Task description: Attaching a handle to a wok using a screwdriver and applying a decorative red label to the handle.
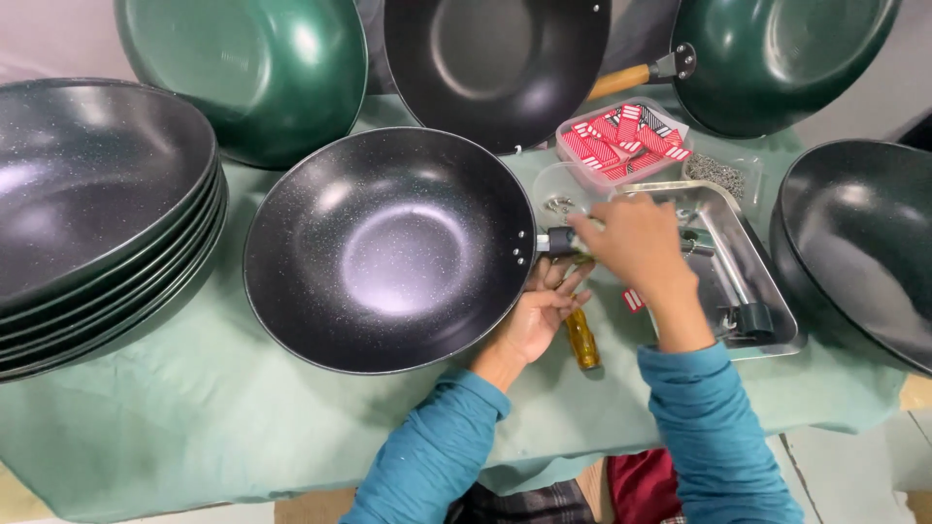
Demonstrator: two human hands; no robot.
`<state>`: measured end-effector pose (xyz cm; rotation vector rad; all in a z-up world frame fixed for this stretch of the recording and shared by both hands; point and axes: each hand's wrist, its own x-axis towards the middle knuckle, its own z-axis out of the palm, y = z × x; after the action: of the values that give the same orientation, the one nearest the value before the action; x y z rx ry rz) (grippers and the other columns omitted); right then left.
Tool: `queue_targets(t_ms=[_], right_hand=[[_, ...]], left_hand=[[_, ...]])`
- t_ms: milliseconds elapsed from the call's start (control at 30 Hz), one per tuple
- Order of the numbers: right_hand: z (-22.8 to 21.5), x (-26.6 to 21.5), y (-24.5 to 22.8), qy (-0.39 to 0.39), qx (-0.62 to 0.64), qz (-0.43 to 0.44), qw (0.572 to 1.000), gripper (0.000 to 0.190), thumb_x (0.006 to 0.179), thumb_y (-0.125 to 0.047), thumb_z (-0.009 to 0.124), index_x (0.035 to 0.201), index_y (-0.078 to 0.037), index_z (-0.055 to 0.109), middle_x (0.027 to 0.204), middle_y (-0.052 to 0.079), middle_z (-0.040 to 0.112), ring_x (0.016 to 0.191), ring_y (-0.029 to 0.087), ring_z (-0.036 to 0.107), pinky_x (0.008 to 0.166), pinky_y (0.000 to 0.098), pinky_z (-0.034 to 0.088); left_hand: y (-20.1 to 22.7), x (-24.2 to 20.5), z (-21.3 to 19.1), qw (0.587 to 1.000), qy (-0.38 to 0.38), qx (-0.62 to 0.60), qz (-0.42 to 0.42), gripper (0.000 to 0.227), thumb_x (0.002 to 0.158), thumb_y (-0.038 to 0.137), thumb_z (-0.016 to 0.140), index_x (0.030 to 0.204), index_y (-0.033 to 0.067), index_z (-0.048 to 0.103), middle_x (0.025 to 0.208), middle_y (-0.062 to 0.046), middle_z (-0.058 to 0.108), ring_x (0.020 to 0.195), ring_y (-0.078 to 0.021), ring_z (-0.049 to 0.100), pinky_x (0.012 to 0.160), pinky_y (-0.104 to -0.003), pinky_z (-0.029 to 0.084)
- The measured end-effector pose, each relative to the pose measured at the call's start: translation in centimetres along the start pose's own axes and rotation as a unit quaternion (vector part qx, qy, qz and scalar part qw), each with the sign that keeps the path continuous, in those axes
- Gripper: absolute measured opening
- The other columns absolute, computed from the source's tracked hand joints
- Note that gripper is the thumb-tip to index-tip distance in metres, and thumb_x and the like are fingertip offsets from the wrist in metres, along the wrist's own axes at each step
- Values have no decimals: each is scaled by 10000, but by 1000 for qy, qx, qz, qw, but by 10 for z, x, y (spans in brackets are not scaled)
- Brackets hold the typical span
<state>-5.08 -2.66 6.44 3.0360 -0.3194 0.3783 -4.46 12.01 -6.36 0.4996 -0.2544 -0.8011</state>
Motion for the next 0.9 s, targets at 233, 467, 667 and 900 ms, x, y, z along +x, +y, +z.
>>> queue_targets(t_ms=[233,467,667,900], right_hand=[[25,-26,-18,319,-26,-166,933,267,939,-535,702,1106,-333,750,1005,-36,629,997,203,597,904,384,438],[23,-41,56,283,-70,-43,956,290,1084,-567,675,975,-320,781,926,-45,712,923,176,665,1003,387,404],[46,-22,21,299,-78,-57,949,281,1007,-527,715,888,-281,779,832,-4,681,848,213,653,922,422,433],[22,-25,-18,322,-29,-152,934,223,929,-510,749,946,-293,799,863,17,677,854,234,652,905,440,480]], left_hand=[[29,-16,36,999,34,-27,20,407,727,-111,564,848,239,397,775,150,350,787,-57,476,843,-267,518],[-20,18,-28,1000,-17,19,7,918,786,-117,472,1581,331,370,1641,71,423,1555,-202,310,1165,-376,394],[-1,3,-3,1000,-6,12,20,681,760,-123,495,1305,273,389,1386,95,496,1513,-203,369,1150,-406,420],[16,-12,25,999,6,-13,38,386,719,-106,557,825,212,369,771,127,268,1085,-96,547,1163,-470,383]])
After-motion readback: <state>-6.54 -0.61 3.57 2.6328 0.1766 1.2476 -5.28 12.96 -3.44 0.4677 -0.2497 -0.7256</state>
